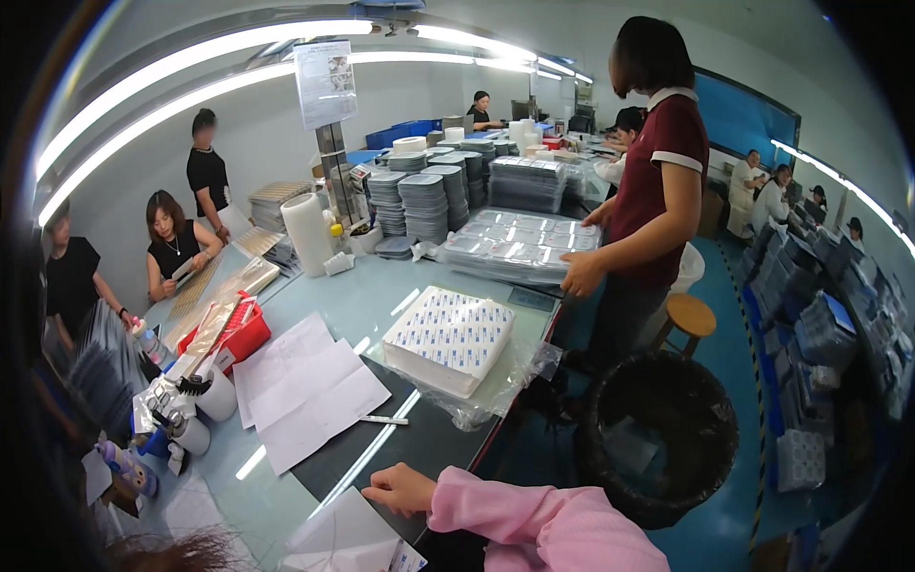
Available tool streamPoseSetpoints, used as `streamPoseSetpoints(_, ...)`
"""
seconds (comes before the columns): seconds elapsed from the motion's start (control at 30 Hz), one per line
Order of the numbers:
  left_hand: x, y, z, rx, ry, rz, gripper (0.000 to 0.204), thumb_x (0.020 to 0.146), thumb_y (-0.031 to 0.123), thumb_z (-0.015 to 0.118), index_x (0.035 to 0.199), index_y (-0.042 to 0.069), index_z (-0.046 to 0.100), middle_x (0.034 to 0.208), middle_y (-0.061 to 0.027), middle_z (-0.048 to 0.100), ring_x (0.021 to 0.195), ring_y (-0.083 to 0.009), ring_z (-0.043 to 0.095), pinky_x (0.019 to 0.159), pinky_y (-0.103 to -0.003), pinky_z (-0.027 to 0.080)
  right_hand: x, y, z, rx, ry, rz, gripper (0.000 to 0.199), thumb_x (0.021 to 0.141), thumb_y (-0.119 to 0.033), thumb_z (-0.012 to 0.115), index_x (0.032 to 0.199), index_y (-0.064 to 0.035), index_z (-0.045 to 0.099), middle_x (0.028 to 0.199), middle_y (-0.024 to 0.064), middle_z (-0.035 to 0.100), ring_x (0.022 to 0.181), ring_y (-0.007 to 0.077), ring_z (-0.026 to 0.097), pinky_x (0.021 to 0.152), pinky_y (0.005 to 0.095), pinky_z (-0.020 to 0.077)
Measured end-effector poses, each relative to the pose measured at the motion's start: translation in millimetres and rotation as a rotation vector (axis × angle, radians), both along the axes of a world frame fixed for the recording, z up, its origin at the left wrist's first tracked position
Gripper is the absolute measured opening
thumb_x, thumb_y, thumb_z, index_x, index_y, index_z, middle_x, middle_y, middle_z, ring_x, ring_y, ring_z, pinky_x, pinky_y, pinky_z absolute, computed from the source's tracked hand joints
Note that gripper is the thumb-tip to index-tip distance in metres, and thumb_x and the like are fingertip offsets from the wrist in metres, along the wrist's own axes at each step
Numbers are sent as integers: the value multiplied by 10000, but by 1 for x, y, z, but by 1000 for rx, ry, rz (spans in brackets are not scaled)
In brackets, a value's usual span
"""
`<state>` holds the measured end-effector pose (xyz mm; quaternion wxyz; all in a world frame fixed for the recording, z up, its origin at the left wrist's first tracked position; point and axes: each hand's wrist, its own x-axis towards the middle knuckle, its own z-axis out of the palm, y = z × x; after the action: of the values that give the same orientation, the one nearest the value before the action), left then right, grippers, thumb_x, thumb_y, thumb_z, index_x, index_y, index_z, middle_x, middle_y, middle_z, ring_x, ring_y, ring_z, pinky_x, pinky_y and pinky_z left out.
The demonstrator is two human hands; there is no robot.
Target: Folding and aligning paper sheets and adhesive labels at a manufacturing workstation.
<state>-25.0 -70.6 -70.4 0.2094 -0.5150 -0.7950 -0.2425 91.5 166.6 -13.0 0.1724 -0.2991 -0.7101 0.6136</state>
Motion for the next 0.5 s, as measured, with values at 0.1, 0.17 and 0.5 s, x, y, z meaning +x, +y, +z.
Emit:
streamPoseSetpoints(0.1,-4,0,15,-50,-58,-159,480,812,430,696,1014,-5,723,1002,-230,691,896,-467,625,805,-573,483,-1,-1,3,-7,-5,-13,398,986,-341,591,746,-24,573,564,58,593,411,129,545,396,271,399)
streamPoseSetpoints(0.17,-2,0,16,-69,-103,-124,478,811,426,697,996,-14,724,992,-236,691,915,-467,619,819,-575,475,-2,0,3,19,-25,-27,362,982,-320,614,780,-19,605,566,46,589,408,104,528,399,244,397)
streamPoseSetpoints(0.5,6,0,24,-132,-174,-38,572,810,439,694,1108,-50,690,1117,-251,668,1066,-466,578,968,-569,411,-4,0,2,-25,-20,-55,336,983,-299,625,796,-19,618,579,37,596,419,88,525,400,232,388)
